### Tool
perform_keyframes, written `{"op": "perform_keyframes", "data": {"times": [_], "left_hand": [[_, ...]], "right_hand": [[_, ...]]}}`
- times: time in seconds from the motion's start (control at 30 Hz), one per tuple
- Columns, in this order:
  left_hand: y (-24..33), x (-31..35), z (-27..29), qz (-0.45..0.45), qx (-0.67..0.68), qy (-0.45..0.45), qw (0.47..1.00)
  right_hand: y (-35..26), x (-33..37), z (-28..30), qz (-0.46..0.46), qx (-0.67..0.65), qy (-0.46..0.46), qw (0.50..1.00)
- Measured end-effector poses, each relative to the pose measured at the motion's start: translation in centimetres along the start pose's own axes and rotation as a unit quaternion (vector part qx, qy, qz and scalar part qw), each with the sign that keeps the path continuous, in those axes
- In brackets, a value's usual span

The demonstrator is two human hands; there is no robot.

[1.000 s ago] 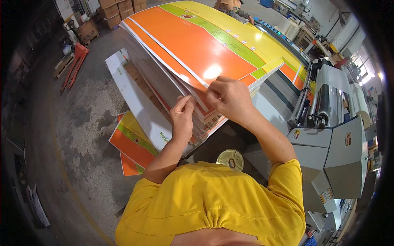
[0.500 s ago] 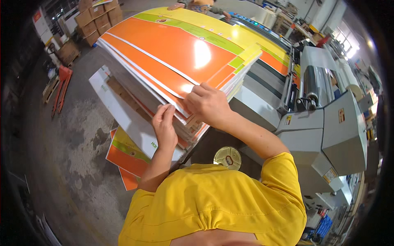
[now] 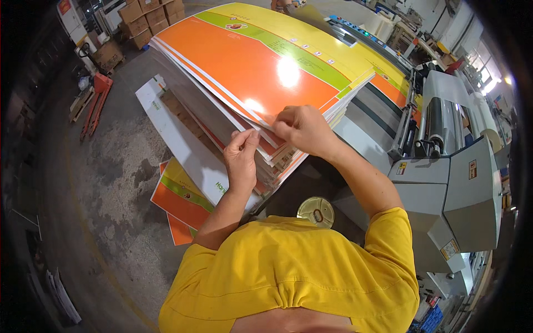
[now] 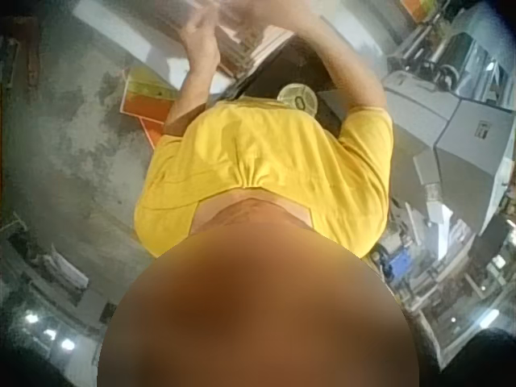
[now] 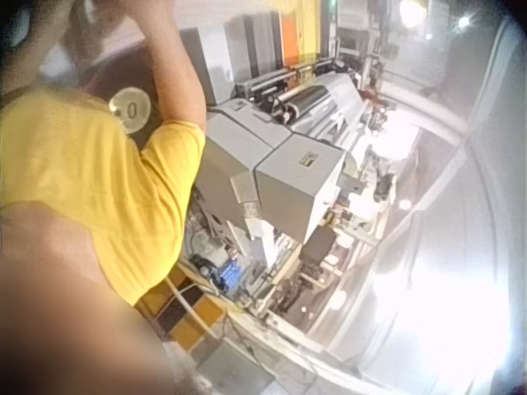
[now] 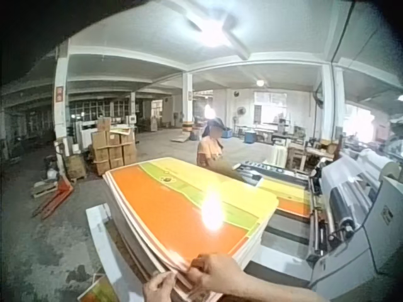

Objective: The recorder is flipping through a large stack of printed paper sheets to count or inspect them in a factory setting.

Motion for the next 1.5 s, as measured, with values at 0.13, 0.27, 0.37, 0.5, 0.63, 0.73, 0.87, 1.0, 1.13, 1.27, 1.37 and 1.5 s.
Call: {"op": "perform_keyframes", "data": {"times": [0.13,0.27,0.37,0.5,0.63,0.73,0.87,1.0,1.13,1.27,1.37,1.5], "left_hand": [[0.1,-0.1,0.0,0.009,0.01,0.004,1.0],[0.0,-0.1,0.3,0.001,0.006,0.011,1.0],[0.1,-0.2,0.2,0.024,0.016,0.0,1.0],[0.0,-0.5,0.2,0.026,-0.002,-0.023,0.999],[-0.2,-0.3,0.7,0.018,-0.013,-0.009,1.0],[0.5,-0.1,0.2,0.034,0.002,0.009,0.999],[-0.1,-0.2,-0.1,-0.03,-0.032,-0.023,0.999],[0.1,-0.1,-0.1,-0.02,-0.114,-0.051,0.992],[0.0,0.1,0.4,-0.008,-0.078,-0.049,0.996],[0.0,0.0,0.9,0.034,0.057,0.026,0.997],[0.6,-0.1,0.4,0.044,0.209,0.029,0.976],[0.0,-0.2,0.6,0.064,0.169,0.022,0.983]], "right_hand": [[-0.6,-1.1,1.8,0.082,-0.039,0.218,0.972],[-2.3,-0.9,3.7,0.196,-0.047,0.324,0.924],[-1.6,0.3,1.5,0.275,0.066,0.299,0.912],[0.4,0.9,-1.0,0.251,0.078,0.251,0.932],[1.2,1.4,-2.1,0.281,0.146,0.221,0.922],[1.0,2.0,-1.4,0.302,0.162,0.183,0.921],[1.6,1.1,-1.2,0.359,0.154,0.221,0.894],[0.4,-0.6,0.7,0.012,-0.392,0.113,0.913],[-0.5,-1.8,2.1,0.077,-0.411,0.195,0.887],[-0.1,-0.6,0.2,0.242,-0.118,0.195,0.943],[1.6,-0.3,-1.4,0.204,-0.069,0.114,0.97],[2.1,0.1,-1.9,0.253,0.046,0.134,0.957]]}}
Point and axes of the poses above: each hand's wrist, its own x-axis away from the middle knuckle, its own z-axis out of the back of the hand, y = z × x, the point moved 1 cm from there along -x, towards the middle knuckle, and after that the axes turned 11 degrees about -z, right-handed, at the moved point
